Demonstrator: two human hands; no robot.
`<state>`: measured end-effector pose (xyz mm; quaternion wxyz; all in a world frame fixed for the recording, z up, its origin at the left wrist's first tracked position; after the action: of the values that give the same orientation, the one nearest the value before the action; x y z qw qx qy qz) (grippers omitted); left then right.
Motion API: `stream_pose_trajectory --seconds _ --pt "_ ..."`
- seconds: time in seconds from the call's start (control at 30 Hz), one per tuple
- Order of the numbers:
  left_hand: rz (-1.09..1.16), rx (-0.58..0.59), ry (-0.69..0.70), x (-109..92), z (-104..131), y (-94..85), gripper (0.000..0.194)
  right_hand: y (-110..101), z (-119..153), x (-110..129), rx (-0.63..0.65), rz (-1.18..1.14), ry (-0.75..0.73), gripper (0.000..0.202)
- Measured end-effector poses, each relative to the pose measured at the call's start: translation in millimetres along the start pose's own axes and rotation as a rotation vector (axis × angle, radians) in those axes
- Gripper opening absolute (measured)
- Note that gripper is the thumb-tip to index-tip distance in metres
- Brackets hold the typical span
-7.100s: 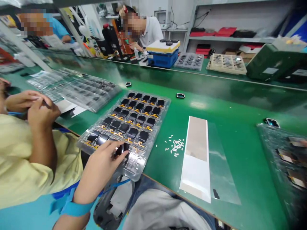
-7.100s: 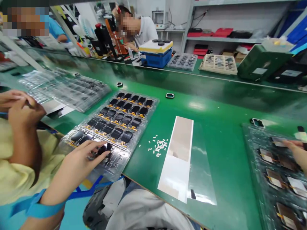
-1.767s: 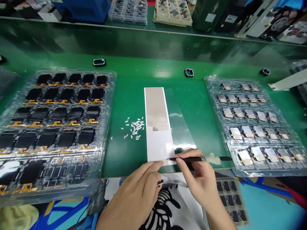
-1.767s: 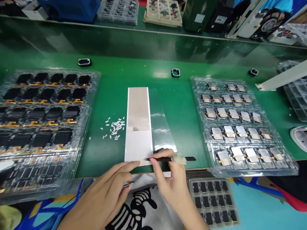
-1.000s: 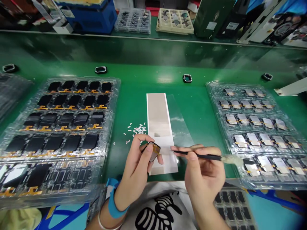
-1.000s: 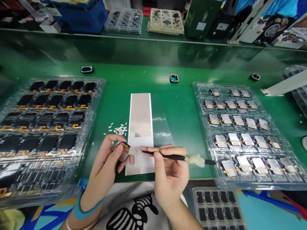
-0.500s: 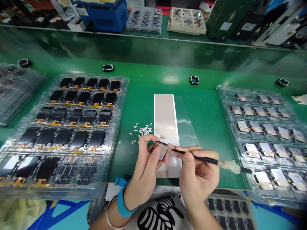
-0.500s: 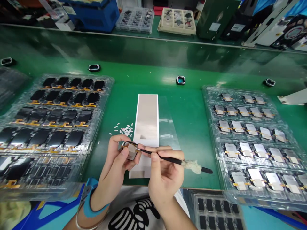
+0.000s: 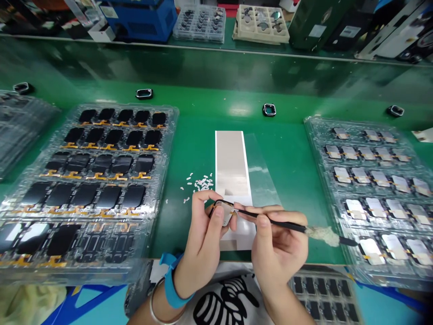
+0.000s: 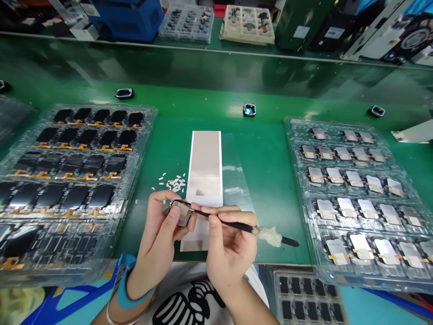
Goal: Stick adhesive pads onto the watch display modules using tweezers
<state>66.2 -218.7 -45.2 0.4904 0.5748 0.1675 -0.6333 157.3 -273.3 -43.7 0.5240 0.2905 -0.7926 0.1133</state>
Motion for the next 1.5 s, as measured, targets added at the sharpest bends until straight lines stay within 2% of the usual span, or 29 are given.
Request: stream_pose_trajectory --seconds 0.13,0.4,0.53,0.6,0.7,0.77,0.83,0.93,1.03,1.17,1.5 --pt "-0.077 -0.029 0.085 0 -1 -0.6 0.013 -1 1 -1 0.001 -0.014 0.009 0.012" --pt "-0.195 -0.075 0.136 1 -2 -3.3 0.017 -6 1 1 -0.021 -0.111 0.074 0.011" --pt "-0.232 -0.117 0.103 0 -2 -3.2 0.021 -31 -10 4 -0.050 -0.076 0.084 0.010" --pt "-0.256 -0.109 0.091 0 -2 -3.3 0.020 -50 -17 3 -0.008 0.000 0.102 0.010" --pt "-0.337 -0.019 0.085 0 0 -3.6 0.013 -79 -25 -1 0.167 0.073 0.166 0.009" --pt "-0.455 0.107 0.079 -1 2 -3.0 0.005 -93 -26 -4 0.288 0.089 0.201 0.008" --pt "-0.631 0.238 0.102 -2 5 -1.5 0.006 -102 -25 -7 0.378 0.106 0.213 0.005" --pt "-0.903 0.373 0.172 -4 9 2.0 0.010 -108 -21 -10 0.474 0.140 0.210 0.005" --pt "-1.058 0.464 0.231 -6 11 5.0 0.014 -109 -18 -12 0.498 0.170 0.175 0.008" --pt "-1.150 0.544 0.307 -4 12 6.1 0.014 -108 -16 -14 0.502 0.199 0.167 0.010" --pt "-1.311 0.566 0.479 -3 13 8.9 0.019 -110 -16 -16 0.504 0.148 0.189 0.013"
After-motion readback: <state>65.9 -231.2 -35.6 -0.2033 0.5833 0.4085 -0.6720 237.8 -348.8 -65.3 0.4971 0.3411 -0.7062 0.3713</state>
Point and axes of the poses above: each hand's wrist, its own z-axis away from the middle knuckle, its own y-axis out of the palm, x = y × z, the point moved 1 cm from there along -z, towards the middle knuckle, and after that the axes turned 7 degrees about -y, right-handed, at the moved point
